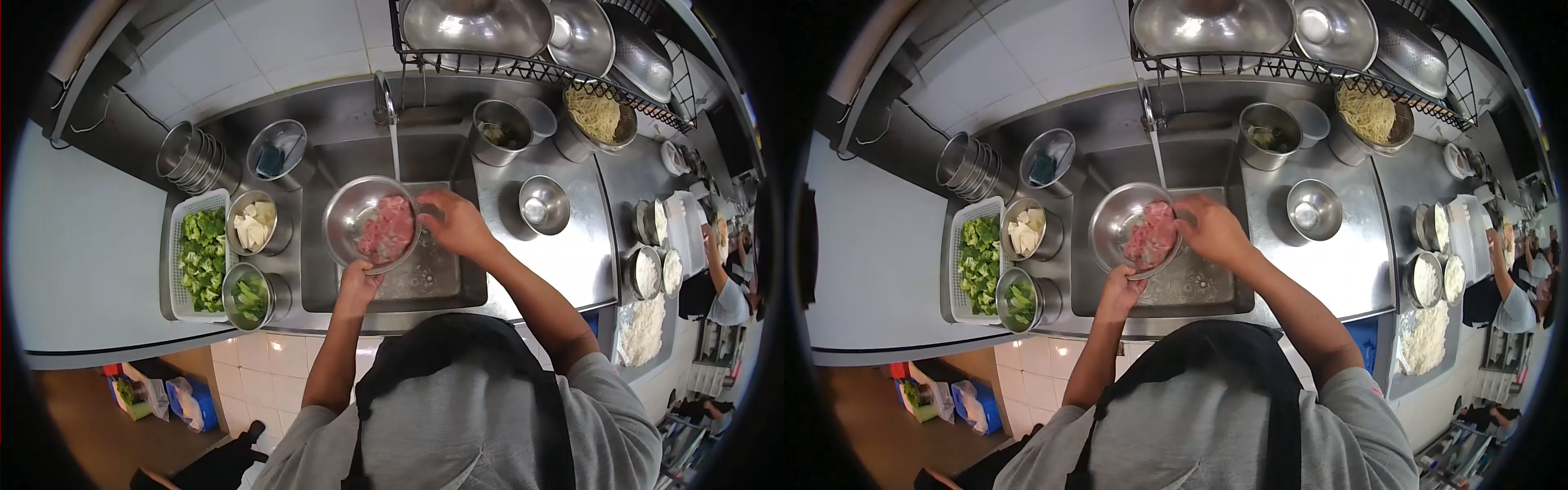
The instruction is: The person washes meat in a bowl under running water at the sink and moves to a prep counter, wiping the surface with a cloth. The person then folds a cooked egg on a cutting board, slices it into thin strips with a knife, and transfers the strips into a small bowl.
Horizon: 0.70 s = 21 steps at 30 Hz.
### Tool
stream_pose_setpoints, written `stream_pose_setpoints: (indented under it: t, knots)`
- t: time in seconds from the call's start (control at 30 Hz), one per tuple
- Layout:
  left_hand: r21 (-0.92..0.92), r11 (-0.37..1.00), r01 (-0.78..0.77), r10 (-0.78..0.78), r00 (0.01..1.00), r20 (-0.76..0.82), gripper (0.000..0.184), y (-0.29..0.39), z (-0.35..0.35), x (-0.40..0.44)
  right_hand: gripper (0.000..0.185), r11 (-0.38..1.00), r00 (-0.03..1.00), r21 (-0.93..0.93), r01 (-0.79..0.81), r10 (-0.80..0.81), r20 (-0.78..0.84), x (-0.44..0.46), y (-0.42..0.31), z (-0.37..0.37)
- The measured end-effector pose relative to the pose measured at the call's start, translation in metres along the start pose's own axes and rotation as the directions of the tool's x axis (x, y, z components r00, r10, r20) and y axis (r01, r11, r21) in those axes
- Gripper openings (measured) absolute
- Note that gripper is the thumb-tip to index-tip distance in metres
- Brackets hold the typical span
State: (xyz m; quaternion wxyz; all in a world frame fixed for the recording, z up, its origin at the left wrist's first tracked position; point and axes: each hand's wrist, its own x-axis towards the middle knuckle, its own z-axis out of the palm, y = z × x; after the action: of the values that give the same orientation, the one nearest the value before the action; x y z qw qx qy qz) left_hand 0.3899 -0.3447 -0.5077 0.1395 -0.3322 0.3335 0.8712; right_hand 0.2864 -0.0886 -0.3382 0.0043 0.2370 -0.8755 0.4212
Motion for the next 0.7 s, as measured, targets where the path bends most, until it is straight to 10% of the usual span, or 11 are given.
stream_pose_setpoints:
  t: [0.2,0.43,0.7]
  knots:
    - [0.287,0.957,0.050,-0.070,0.996,0.060,0.051,-0.010,0.032,-0.039,0.046,0.996,0.996,0.035,-0.079,0.077,0.038,-0.012,0.035,-0.011]
    - [0.458,0.869,-0.189,0.030,0.943,0.332,0.054,0.000,0.196,-0.017,0.108,0.967,0.960,-0.250,-0.050,-0.023,-0.279,0.000,0.061,-0.044]
    - [0.635,0.209,-0.743,0.316,0.666,0.676,0.060,-0.054,0.337,0.037,0.119,0.952,0.765,-0.196,-0.234,0.055,-0.642,-0.009,0.143,-0.142]
